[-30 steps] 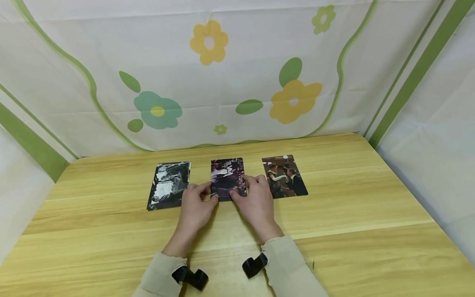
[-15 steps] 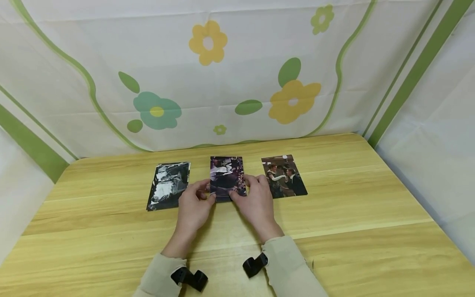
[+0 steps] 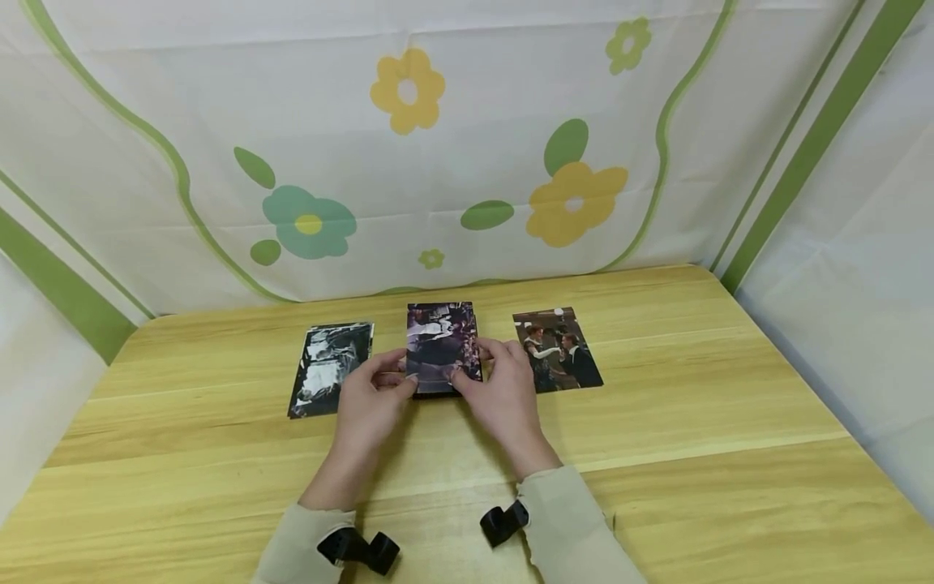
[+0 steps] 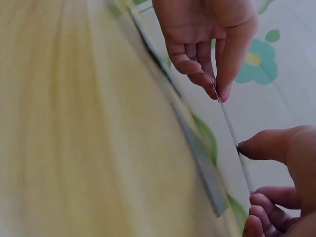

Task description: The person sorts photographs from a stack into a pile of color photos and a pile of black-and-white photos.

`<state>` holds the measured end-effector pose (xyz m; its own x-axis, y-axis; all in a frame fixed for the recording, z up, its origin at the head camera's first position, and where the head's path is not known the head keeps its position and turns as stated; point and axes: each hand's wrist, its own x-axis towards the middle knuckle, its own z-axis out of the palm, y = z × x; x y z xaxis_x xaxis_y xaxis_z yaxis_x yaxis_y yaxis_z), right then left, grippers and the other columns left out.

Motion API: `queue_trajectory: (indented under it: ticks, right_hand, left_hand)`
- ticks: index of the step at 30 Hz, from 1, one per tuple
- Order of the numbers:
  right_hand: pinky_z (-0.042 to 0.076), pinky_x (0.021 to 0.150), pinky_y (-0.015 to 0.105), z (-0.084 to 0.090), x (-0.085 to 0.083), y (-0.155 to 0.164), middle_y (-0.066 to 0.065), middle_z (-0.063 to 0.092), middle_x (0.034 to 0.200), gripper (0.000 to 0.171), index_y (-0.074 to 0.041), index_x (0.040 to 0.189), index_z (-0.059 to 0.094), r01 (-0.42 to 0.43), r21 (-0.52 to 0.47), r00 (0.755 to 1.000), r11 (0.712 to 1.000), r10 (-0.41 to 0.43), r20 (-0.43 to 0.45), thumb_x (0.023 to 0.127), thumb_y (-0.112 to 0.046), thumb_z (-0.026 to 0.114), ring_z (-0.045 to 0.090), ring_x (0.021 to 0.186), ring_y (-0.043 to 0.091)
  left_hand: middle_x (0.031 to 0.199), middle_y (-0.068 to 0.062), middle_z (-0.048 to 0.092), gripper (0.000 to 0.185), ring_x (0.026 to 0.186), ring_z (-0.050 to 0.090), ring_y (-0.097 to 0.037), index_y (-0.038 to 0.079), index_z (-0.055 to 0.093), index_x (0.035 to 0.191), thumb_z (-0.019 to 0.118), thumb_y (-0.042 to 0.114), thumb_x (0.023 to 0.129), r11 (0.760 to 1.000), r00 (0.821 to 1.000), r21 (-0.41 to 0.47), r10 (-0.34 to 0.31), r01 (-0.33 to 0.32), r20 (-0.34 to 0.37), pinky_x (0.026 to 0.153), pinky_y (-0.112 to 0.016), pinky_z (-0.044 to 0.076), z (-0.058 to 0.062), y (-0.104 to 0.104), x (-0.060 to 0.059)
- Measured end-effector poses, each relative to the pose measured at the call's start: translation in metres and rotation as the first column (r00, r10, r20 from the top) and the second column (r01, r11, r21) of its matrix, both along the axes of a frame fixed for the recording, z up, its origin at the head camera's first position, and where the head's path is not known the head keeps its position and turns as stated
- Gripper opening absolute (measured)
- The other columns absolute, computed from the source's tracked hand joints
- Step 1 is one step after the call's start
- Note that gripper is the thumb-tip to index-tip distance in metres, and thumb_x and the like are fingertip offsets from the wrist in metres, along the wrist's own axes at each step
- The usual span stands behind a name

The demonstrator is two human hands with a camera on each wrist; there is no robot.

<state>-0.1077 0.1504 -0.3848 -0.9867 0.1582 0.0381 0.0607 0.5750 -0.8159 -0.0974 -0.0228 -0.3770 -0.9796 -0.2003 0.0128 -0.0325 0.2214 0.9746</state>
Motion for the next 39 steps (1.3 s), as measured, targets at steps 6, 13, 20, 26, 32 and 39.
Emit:
queue_trajectory:
  ticks: [6, 13, 20, 26, 32, 39]
  right_hand:
    - [0.05, 0.089, 0.035, 0.018, 0.004, 0.001, 0.009, 0.063, 0.123, 0.062, -0.014, 0.148, 0.064, -0.009, -0.037, 0.997, 0.999, 0.006, -0.083, 0.09, -0.025, 0.084, 0.06, 0.108, 0.024]
    - [0.05, 0.085, 0.029, 0.036, 0.009, 0.001, 0.01, 0.064, 0.128, 0.057, -0.015, 0.147, 0.066, -0.021, -0.068, 0.988, 0.997, 0.011, -0.151, 0.092, -0.021, 0.079, 0.058, 0.107, 0.021]
    - [0.05, 0.085, 0.027, 0.039, 0.011, 0.004, 0.009, 0.064, 0.126, 0.056, -0.015, 0.148, 0.065, -0.011, -0.085, 0.989, 0.996, -0.002, -0.146, 0.094, -0.02, 0.079, 0.059, 0.107, 0.022]
    - [0.051, 0.088, 0.027, 0.037, 0.009, 0.017, 0.011, 0.063, 0.125, 0.055, -0.014, 0.148, 0.065, 0.019, -0.092, 0.99, 0.996, -0.032, -0.141, 0.094, -0.02, 0.078, 0.06, 0.109, 0.024]
    - [0.051, 0.089, 0.027, 0.036, 0.006, 0.046, 0.009, 0.065, 0.122, 0.046, -0.013, 0.14, 0.07, 0.112, -0.113, 0.989, 0.987, -0.122, -0.088, 0.095, -0.021, 0.077, 0.061, 0.107, 0.021]
    - [0.051, 0.076, 0.015, 0.038, 0.005, 0.085, 0.004, 0.069, 0.117, 0.044, -0.012, 0.138, 0.072, 0.214, -0.15, 0.974, 0.965, -0.222, -0.038, 0.097, -0.026, 0.078, 0.059, 0.104, 0.014]
  left_hand:
    - [0.118, -0.02, 0.071, 0.045, 0.096, 0.068, -0.021, -0.001, 0.071, 0.134, 0.074, -0.006, 0.089, 0.998, 1.0, 0.055, -0.01, 0.01, -0.008, 0.074, -0.019, 0.055, 0.016, -0.003, 0.003]
    - [0.12, -0.017, 0.072, 0.043, 0.1, 0.067, -0.021, 0.004, 0.073, 0.133, 0.075, -0.004, 0.091, 0.994, 1.0, 0.106, -0.01, 0.009, 0.004, 0.073, -0.018, 0.054, 0.032, -0.008, 0.005]
    - [0.12, -0.017, 0.072, 0.04, 0.102, 0.067, -0.021, 0.003, 0.073, 0.133, 0.072, -0.004, 0.093, 0.992, 1.0, 0.125, -0.028, 0.029, -0.012, 0.072, -0.017, 0.054, 0.032, -0.005, 0.005]
    - [0.118, -0.017, 0.073, 0.036, 0.103, 0.069, -0.022, 0.001, 0.074, 0.129, 0.072, -0.004, 0.093, 0.993, 0.999, 0.112, -0.037, 0.04, -0.036, 0.079, -0.017, 0.057, 0.027, 0.01, 0.002]
    - [0.111, -0.016, 0.073, 0.036, 0.096, 0.068, -0.021, 0.001, 0.074, 0.125, 0.071, -0.008, 0.09, 0.99, 0.996, 0.115, -0.083, 0.087, -0.039, 0.082, -0.029, 0.062, 0.025, 0.04, -0.006]
    - [0.107, -0.012, 0.073, 0.039, 0.092, 0.067, -0.017, 0.001, 0.072, 0.123, 0.07, -0.011, 0.085, 0.982, 0.99, 0.133, -0.134, 0.138, -0.038, 0.084, -0.027, 0.06, 0.023, 0.085, -0.011]
